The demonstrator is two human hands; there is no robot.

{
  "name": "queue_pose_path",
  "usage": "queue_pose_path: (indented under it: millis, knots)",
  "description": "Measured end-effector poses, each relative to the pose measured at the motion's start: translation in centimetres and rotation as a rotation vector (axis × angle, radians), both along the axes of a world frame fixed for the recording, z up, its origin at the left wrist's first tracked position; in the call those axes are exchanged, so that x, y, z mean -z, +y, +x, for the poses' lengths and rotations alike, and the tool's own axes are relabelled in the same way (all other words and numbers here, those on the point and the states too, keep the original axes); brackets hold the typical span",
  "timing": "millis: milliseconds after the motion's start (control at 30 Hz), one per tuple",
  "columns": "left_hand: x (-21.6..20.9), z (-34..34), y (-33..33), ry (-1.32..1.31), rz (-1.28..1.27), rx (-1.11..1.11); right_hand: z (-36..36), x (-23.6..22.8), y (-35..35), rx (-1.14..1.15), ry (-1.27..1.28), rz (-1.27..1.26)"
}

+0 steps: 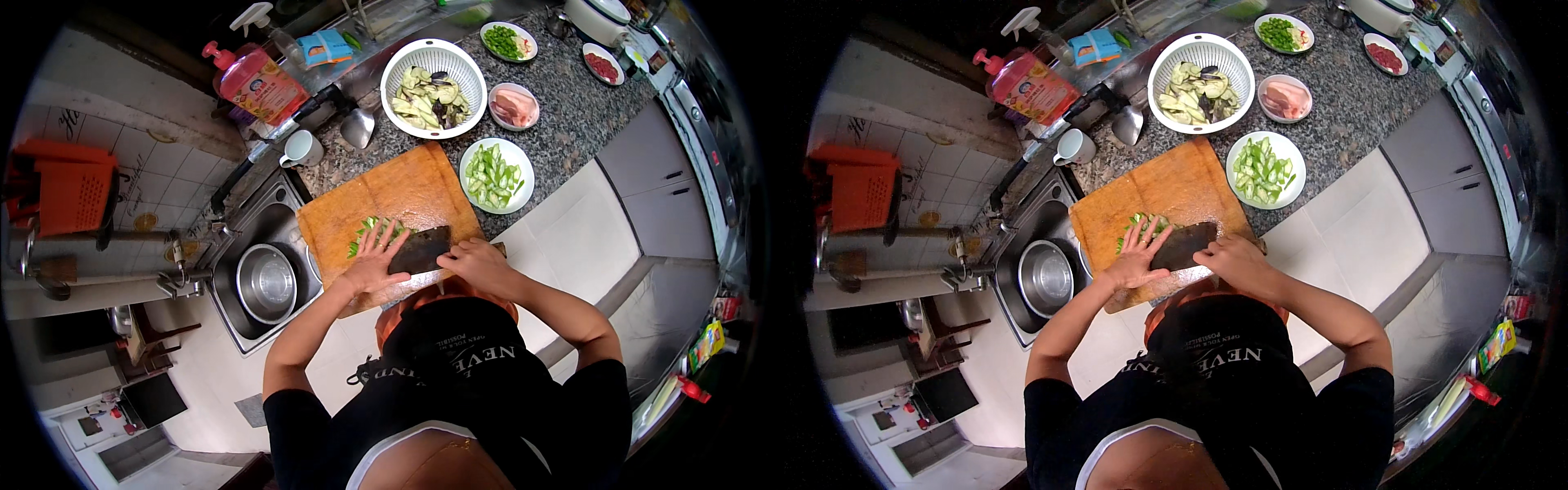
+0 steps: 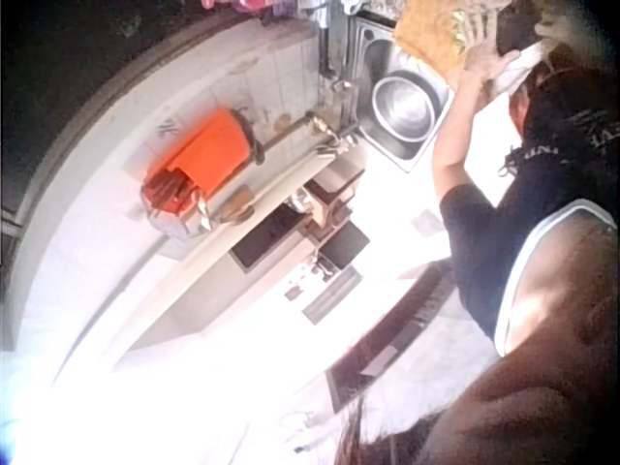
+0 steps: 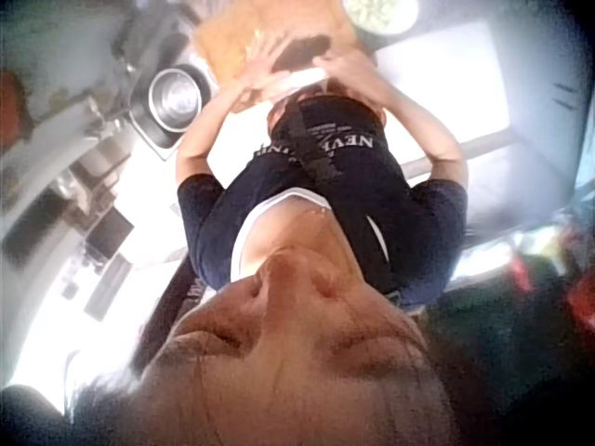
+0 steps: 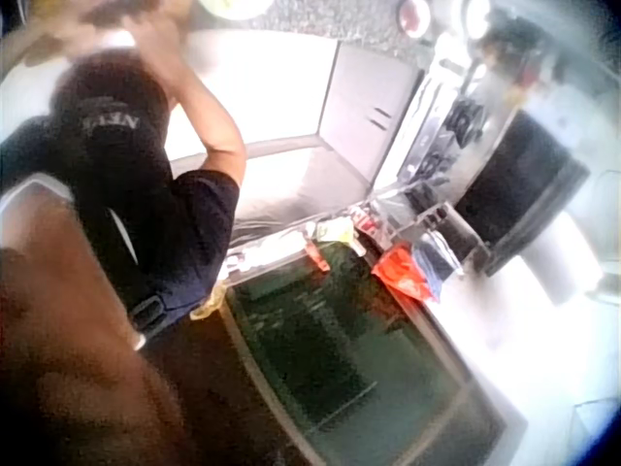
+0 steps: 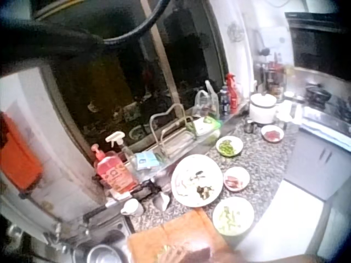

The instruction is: The person washes green vegetables in a sink, chops them on a wooden cutting board using a cleaver, and places the chopped pieces into a white bowl.

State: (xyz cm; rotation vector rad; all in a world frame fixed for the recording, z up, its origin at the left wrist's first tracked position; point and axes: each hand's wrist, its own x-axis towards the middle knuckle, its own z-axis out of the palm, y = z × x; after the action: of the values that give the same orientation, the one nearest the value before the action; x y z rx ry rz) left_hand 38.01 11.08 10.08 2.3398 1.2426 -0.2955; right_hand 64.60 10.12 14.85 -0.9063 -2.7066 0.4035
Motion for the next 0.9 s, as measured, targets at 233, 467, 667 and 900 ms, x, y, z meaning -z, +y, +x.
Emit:
queue_pose_path:
  millis: [233, 467, 667, 900]
  knots:
    - [-0.1, -2.0, -0.4, -0.109, 0.016, -0.183, 0.2, -0.5, -0.5, 0.023, 0.018, -0.025]
    - [-1.6, 3.5, 0.1, -0.194, 0.077, -0.001, -1.9, -0.8, -0.1, -0.005, 0.031, 0.023]
    - [-0.8, -1.4, -1.1, -0.037, 0.011, -0.138, -1.4, -1.7, -0.1, 0.011, 0.044, -0.05]
    - [4.0, -7.2, -5.1, -0.555, 0.109, -0.577, 1.7, 1.5, -1.4, 0.348, 0.075, -0.514]
